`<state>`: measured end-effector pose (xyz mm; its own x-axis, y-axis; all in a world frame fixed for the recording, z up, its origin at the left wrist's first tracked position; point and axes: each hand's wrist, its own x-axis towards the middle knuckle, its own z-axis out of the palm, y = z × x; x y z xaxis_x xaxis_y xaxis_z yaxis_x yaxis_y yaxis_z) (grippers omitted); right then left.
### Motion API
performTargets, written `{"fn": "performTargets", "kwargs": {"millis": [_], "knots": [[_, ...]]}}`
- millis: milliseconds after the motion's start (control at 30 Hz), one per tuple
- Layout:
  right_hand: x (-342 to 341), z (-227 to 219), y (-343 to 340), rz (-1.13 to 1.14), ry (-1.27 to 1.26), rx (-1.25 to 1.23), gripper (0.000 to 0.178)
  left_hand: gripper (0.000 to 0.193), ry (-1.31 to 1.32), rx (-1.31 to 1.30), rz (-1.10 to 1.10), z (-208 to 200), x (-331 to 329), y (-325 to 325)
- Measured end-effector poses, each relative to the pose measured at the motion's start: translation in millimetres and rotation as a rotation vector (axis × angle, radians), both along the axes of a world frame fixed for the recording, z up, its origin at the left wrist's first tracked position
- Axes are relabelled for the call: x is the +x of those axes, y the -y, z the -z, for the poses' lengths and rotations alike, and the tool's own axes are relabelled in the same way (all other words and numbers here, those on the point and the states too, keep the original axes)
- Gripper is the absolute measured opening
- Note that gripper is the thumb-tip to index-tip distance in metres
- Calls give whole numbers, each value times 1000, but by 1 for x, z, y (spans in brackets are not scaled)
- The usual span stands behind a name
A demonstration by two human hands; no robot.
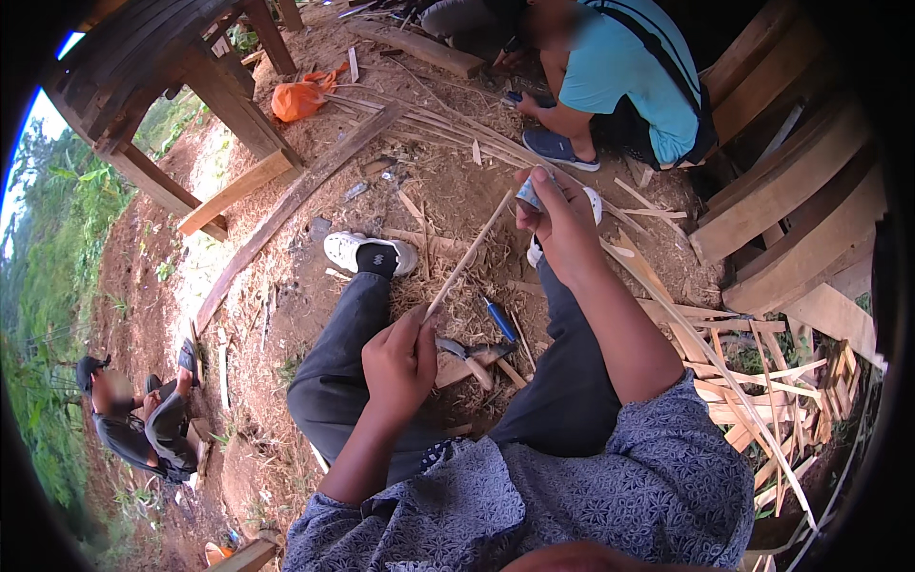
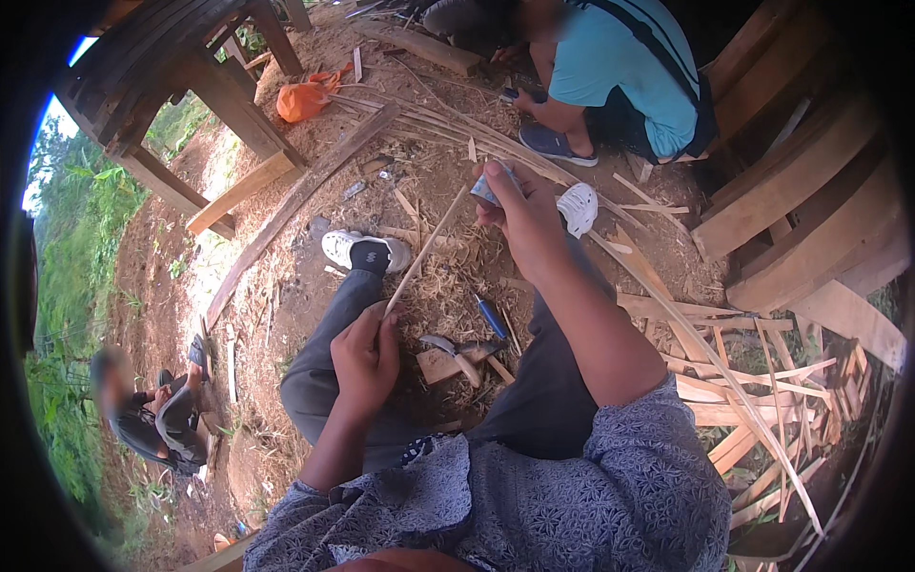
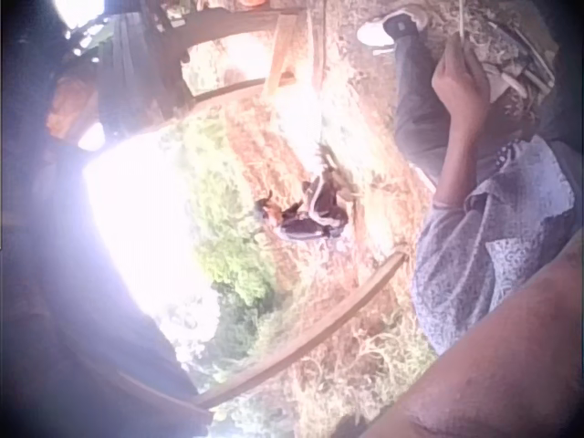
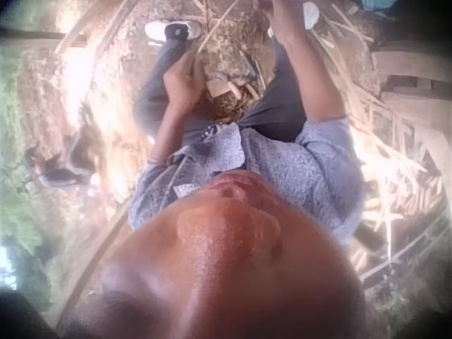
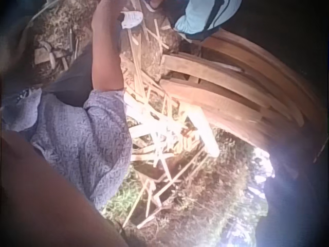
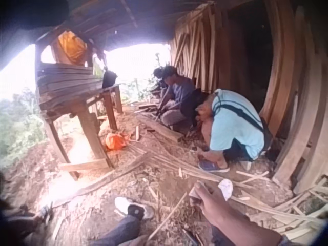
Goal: The person sits on the ground and uses a knife to shave and shape a thin wooden stick. They rotate the stick and scrape the surface to smooth it. The person then uses a small piece of sandpaper to rub the stick for a finer finish.
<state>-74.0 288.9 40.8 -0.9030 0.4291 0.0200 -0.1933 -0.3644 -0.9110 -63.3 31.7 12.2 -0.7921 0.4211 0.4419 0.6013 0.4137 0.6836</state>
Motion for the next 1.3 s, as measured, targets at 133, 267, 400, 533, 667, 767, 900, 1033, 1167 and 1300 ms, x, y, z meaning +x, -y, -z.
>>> {"fn": "performTargets", "kwargs": {"millis": [133,267,400,533,667,767,900,1033,1167,1300], "knots": [[0,0,-2,0,-24,-42,36,19,-50,-36,24,8,1,0],[0,2,-7,2,-28,-55,39,19,-70,-49,32,5,3,-3],[-1,3,-5,39,-33,-48,35,19,-50,-58,20,5,5,-3],[0,5,4,-23,17,78,33,18,-90,-54,40,4,6,-5],[1,6,6,-39,8,117,34,17,-68,-42,15,-1,6,-5],[1,12,14,-78,-36,128,32,17,-47,-38,12,-5,7,-9],[9,7,31,-215,24,177,22,18,-20,20,17,-8,2,-14],[-7,7,4,-64,-108,-13,21,15,-32,-20,59,-2,7,-11],[10,16,36,-186,41,177,20,17,-18,8,54,-6,-1,-15],[-3,6,17,-56,-115,133,26,17,15,-4,73,-5,1,-16]]}}
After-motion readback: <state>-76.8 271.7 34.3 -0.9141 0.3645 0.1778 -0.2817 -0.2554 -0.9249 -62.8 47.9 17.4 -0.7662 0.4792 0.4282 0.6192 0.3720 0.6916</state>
